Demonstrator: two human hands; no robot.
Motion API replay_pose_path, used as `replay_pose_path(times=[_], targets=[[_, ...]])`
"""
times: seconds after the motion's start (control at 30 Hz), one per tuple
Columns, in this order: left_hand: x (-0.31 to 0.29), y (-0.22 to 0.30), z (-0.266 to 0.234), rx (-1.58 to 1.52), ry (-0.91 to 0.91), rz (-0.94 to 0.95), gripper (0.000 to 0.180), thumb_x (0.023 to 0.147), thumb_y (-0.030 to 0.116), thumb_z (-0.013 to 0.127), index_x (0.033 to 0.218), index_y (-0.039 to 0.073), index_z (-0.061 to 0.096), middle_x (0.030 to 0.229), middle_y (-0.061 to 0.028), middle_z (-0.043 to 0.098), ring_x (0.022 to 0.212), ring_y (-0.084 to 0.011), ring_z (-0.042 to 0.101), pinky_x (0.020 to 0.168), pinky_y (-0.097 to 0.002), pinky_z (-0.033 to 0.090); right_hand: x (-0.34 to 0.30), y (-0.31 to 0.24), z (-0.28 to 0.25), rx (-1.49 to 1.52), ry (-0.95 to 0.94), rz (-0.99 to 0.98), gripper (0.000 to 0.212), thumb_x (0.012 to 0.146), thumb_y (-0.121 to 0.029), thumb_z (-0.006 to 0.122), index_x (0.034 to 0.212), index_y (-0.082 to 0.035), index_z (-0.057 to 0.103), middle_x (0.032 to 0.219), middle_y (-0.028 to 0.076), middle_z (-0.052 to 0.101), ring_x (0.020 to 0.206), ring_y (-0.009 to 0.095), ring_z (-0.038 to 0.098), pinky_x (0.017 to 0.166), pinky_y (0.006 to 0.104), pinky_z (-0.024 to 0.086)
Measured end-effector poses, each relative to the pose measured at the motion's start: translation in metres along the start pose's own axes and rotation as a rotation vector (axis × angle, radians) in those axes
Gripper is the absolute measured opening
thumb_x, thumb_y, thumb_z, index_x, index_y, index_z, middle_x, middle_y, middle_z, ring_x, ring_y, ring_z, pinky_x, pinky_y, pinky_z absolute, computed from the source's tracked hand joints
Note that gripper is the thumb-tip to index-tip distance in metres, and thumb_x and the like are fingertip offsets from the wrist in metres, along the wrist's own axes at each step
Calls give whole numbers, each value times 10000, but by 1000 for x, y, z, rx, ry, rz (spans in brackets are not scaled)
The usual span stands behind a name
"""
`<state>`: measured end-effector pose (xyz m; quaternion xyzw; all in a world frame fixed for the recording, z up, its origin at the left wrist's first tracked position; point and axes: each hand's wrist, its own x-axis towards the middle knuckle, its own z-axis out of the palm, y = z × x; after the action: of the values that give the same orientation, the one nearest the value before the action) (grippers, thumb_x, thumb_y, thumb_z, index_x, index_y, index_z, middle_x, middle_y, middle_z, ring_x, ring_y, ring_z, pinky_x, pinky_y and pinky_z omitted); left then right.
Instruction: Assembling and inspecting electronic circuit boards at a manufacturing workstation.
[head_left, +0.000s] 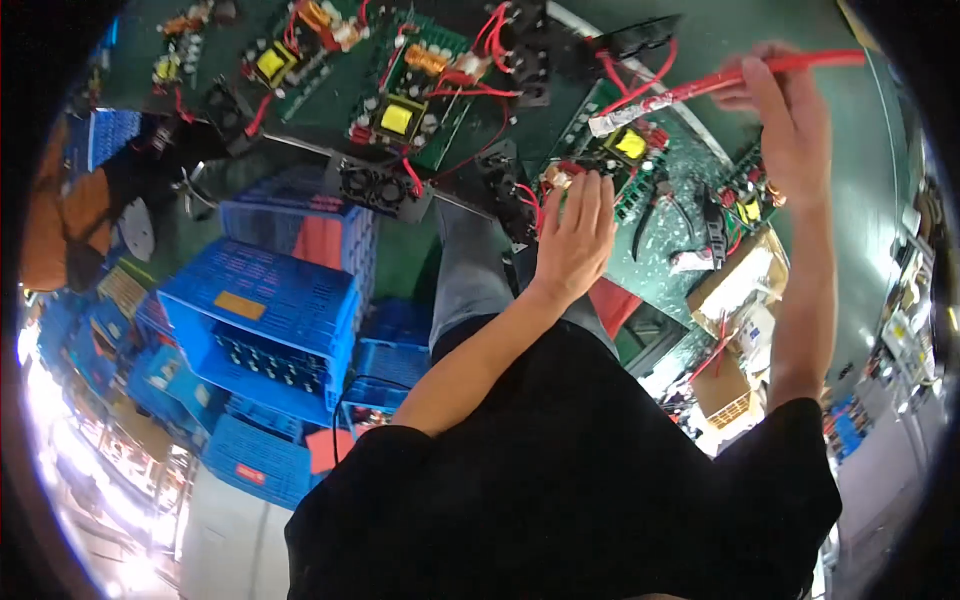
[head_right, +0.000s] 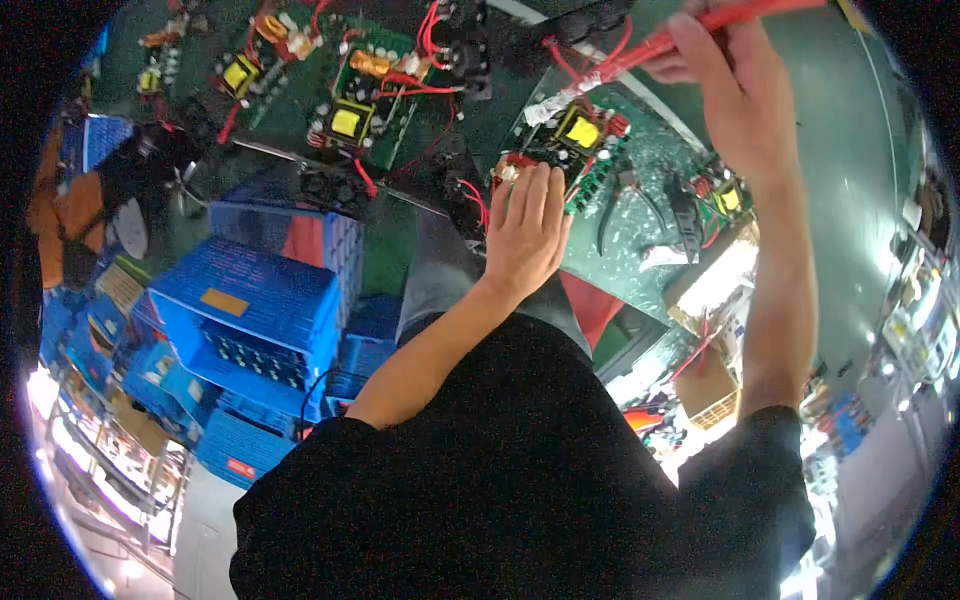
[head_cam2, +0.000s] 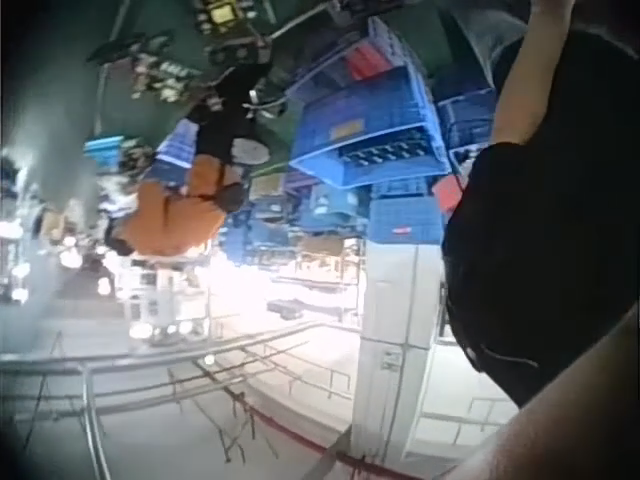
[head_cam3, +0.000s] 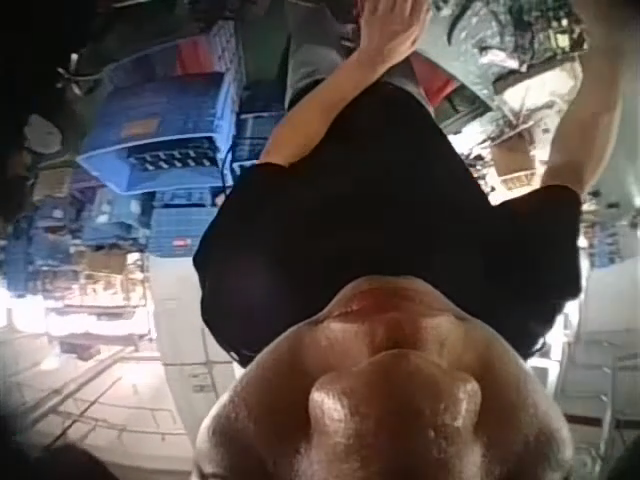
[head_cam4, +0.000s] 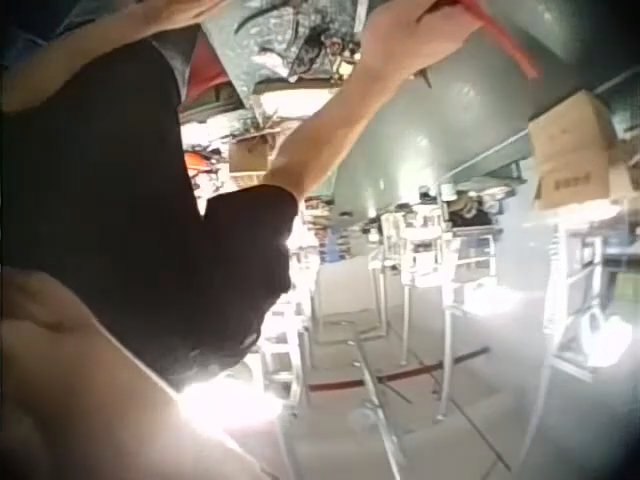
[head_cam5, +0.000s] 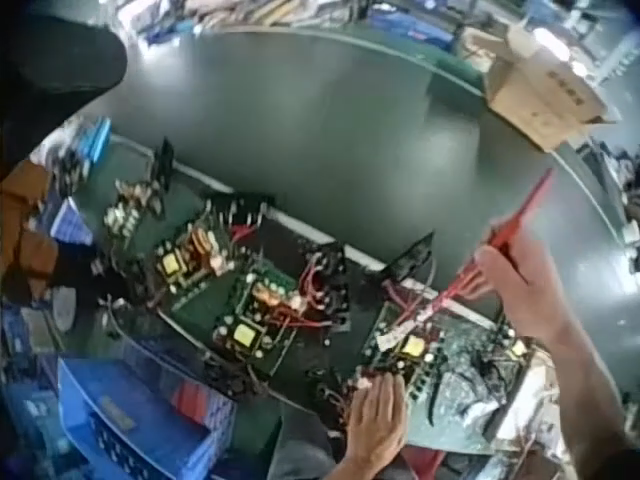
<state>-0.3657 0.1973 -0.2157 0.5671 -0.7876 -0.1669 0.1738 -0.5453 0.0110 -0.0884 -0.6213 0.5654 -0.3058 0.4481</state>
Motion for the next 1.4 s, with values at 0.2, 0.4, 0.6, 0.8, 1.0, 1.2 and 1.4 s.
replay_pose_path(times=[0.2, 0.4, 0.6, 0.8, 1.0, 1.2, 1.4], targets=[[-4, -5, 8, 8, 3, -76, 521, 849, 253, 571, 1303, -1, 535, 1337, -140, 513, 1262, -269, 477, 1050, -447, 366, 61, 3, 56, -192, -323, -96, 172, 993, -144, 522, 1057, 15, 534, 901, 75, 605, 795, 157, 595, 691, 301, 493], [-2, -2, 10, -23, 18, -90, 497, 844, 239, 568, 1285, 10, 556, 1323, -124, 527, 1256, -258, 485, 1046, -445, 376, 74, -4, 73, -433, -383, -191, 231, 998, -269, 547, 917, -59, 497, 725, -36, 457, 644, 66, 417, 553, 245, 361], [-2, 0, 16, 38, 100, -105, 430, 830, 189, 569, 1230, 36, 603, 1278, -91, 561, 1211, -229, 525, 1025, -424, 404, 76, 1, 75, -513, -409, -181, 261, 991, -297, 561, 911, -57, 497, 722, -34, 451, 625, 64, 404, 534, 248, 344], [-3, 0, 19, 43, 125, -124, 421, 824, 185, 567, 1218, 42, 611, 1271, -81, 565, 1204, -217, 531, 1017, -420, 406, 77, -1, 83, -262, -365, -36, 281, 985, -309, 572, 963, -40, 492, 728, -26, 484, 593, 54, 444, 514, 224, 363], [-2, 0, 16, 43, 106, -122, 424, 827, 193, 571, 1223, 47, 613, 1273, -77, 566, 1210, -211, 530, 1019, -417, 403, 82, -3, 76, -470, -524, -144, 288, 985, -298, 566, 1014, -22, 489, 773, 17, 583, 640, 70, 583, 541, 203, 466], [-2, 0, 17, 48, 111, -118, 426, 827, 193, 574, 1228, 56, 616, 1270, -68, 572, 1204, -204, 536, 1019, -414, 402, 81, -7, 81, -252, -356, -60, 297, 981, -282, 573, 1019, -1, 485, 776, 29, 595, 618, 75, 586, 536, 200, 477], [-2, -1, 16, 51, 109, -121, 412, 828, 185, 578, 1219, 62, 624, 1257, -56, 581, 1199, -198, 539, 1015, -407, 403, 85, 0, 74, -290, -476, -138, 303, 982, -280, 568, 1020, 9, 485, 785, 48, 609, 623, 83, 603, 539, 204, 493]])
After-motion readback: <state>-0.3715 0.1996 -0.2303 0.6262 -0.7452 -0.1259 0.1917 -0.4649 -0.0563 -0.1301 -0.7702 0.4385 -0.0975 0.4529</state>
